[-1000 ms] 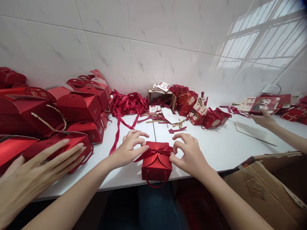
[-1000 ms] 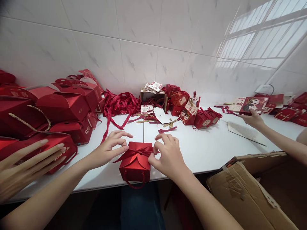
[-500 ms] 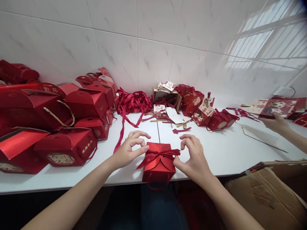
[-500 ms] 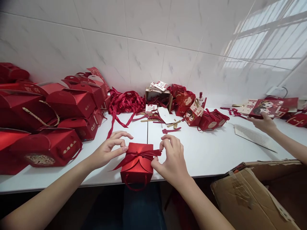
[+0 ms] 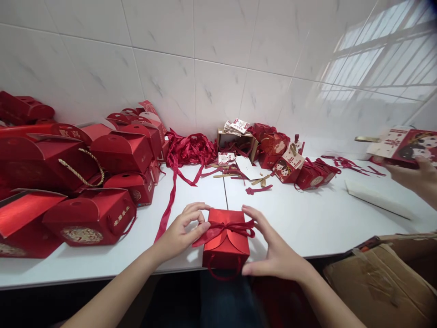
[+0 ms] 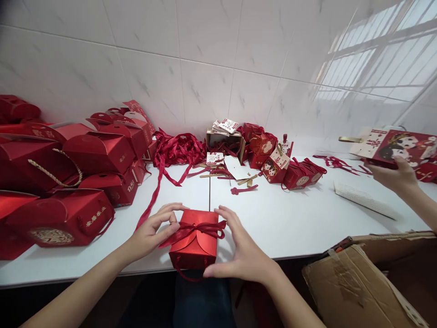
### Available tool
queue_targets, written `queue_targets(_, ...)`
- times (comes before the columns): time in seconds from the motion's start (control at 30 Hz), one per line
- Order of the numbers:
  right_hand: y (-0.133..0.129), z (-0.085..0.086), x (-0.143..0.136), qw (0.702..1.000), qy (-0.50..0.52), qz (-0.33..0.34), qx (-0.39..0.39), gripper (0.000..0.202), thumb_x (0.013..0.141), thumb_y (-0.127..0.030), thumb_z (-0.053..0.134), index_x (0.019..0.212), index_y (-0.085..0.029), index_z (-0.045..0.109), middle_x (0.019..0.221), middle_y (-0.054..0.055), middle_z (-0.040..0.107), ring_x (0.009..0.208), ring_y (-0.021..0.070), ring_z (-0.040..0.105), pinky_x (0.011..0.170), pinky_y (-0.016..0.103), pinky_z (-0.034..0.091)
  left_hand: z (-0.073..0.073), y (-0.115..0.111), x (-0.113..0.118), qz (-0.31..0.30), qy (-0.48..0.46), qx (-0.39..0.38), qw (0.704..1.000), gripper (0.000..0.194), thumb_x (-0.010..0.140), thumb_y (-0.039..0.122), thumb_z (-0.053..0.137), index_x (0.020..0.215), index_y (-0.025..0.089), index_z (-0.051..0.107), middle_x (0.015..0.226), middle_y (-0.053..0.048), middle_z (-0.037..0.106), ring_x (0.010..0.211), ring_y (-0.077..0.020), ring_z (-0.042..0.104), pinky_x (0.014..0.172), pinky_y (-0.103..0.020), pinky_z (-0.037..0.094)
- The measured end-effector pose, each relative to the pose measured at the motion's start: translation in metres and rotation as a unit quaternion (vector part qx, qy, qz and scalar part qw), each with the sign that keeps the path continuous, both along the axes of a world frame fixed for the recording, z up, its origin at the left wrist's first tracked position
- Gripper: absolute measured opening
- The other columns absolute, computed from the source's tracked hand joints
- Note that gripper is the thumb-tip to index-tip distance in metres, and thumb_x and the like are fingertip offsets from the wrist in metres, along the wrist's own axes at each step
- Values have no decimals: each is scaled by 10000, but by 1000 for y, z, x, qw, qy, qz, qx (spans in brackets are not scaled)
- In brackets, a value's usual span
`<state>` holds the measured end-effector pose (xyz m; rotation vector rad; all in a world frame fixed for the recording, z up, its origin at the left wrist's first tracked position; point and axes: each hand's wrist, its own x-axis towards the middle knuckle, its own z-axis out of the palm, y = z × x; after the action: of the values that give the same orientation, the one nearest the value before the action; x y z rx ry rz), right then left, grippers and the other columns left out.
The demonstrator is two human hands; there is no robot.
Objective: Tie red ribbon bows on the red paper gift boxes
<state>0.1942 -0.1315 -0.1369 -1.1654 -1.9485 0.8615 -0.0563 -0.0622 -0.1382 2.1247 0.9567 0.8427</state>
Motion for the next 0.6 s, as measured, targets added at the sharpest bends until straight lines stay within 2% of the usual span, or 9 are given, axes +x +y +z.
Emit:
queue_targets(0.07,-3,-8,-3,1000,-3,2,-5,986,640,-358,786,1429,-288,199,1498,109,216,1389,274,227,1124,444,243,-3,-4,1,15,-27,-6,1000,139,880,352,495,872,219,535,1280,-78,535,1220,-217,469,1026,-376,375)
queue_targets(0.13,-6,-15,0,999,6,-35,7,935,674,-349,759,1431,-286,213,1473,106,272,1365,272,282,1114,438,272,-5,-8,-2,59,-39,17,997,266,875,349,513,1120,251,476,1320,-78,494,1240,-206,452,1006,-360,395)
queue_targets(0.23,-10,-26,26,985,8,-172,19,891,697,-388,729,1431,-254,242,1438,118,335,1304,291,371,1097,460,293,-9,-11,-18,152,44,78,984,322,878,377,494,1179,268,462,1288,-78,497,1227,-233,445,1003,-404,384)
queue_targets(0.3,-11,-33,49,940,-2,-337,49,989,653,-469,740,1449,-191,224,1428,166,329,1282,350,369,1079,530,279,-13,-11,-33,230,160,117,953,270,867,394,484,1092,251,528,1235,-91,520,1183,-285,460,977,-468,377)
queue_targets(0.4,-10,-39,67,823,-53,-542,160,1206,537,-515,797,1472,-99,161,1497,237,112,1363,433,132,1094,602,145,-21,-8,-53,341,313,131,877,335,850,389,466,1099,174,533,1144,-153,544,1058,-350,503,849,-487,422)
queue_targets(0.43,-10,-39,64,805,-54,-558,195,1183,549,-511,792,1470,-95,176,1507,230,75,1378,420,86,1105,587,130,-23,-7,-57,358,346,122,859,335,854,381,448,1072,143,538,1085,-169,559,999,-354,521,802,-474,434)
queue_targets(0.5,-11,-39,47,831,15,-515,210,956,650,-509,729,1424,-130,316,1489,196,182,1371,366,186,1104,533,211,-26,-5,-60,358,381,102,847,266,872,337,396,937,133,554,951,-161,583,900,-340,543,747,-450,435)
queue_targets(0.57,-13,-39,19,897,148,-405,99,647,749,-530,637,1273,-172,513,1356,163,429,1246,315,423,1032,483,356,-25,-9,-54,322,366,80,869,211,880,270,356,808,172,528,859,-123,590,848,-307,553,735,-423,429)
queue_targets(0.6,-13,-39,2,918,213,-334,-6,548,773,-557,601,1169,-178,588,1254,151,534,1151,297,515,989,467,402,-24,-13,-49,296,339,64,891,202,885,249,344,779,190,506,839,-101,593,832,-284,559,734,-401,429)
